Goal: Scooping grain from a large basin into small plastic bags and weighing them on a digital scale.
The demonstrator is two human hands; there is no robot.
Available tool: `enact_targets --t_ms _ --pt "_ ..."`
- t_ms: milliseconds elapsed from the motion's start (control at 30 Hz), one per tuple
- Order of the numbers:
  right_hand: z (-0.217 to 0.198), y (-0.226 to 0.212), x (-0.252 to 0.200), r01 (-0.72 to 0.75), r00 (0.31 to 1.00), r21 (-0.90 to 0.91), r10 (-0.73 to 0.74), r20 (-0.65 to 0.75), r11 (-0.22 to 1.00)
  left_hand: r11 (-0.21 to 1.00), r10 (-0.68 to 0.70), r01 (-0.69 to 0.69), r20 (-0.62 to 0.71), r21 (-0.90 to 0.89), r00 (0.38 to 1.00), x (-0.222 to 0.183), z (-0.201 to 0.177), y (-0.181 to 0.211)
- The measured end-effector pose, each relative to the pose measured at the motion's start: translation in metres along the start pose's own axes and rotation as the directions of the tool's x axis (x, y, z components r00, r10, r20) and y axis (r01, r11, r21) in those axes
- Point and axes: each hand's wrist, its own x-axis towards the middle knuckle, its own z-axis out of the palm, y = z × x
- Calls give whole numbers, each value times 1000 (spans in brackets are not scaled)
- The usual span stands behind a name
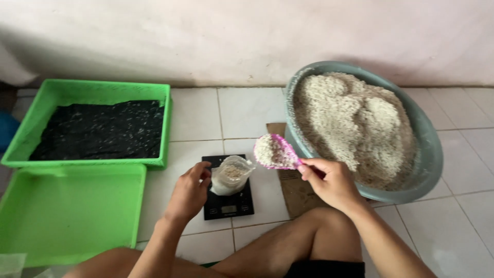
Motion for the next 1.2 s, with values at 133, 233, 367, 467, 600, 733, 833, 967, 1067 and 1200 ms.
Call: enact_targets --t_ms 133,233,367,467,600,733,833,967,1067,1200 --pt "20 -17 13 93 994 -13 -92 56 996 1000 25 -25 -13 2 1000 -1 -4 4" --pt "29 -24 20 151 983 8 -151 105 988 1000 11 -11 25 -8 1000 0 -5 6" --pt "33 -31 26 243 962 -53 -233 143 969 1000 11 -11 40 -2 999 0 -6 9" --pt "36 -27 29 304 945 -99 -286 161 948 1000 4 -4 49 -2 999 0 -7 10" --pt "38 -19 33 412 906 -185 -380 187 892 1000 2 -2 70 -12 998 -1 -11 15" --pt "42 -5 36 528 848 -275 -480 225 804 1000 0 1 69 -15 998 0 -9 13" --pt "57 17 37 645 757 -432 -604 250 630 1000 -10 11 78 -4 997 0 -10 15" --pt "68 15 29 726 589 -616 -738 330 304 1000 -6 7 80 -8 997 0 -8 12" --pt "68 13 25 735 566 -625 -745 352 263 1000 -5 6 77 -7 997 -1 -8 12" --pt "55 6 26 737 573 -613 -744 344 285 1000 8 -7 66 -10 998 -1 -9 13"
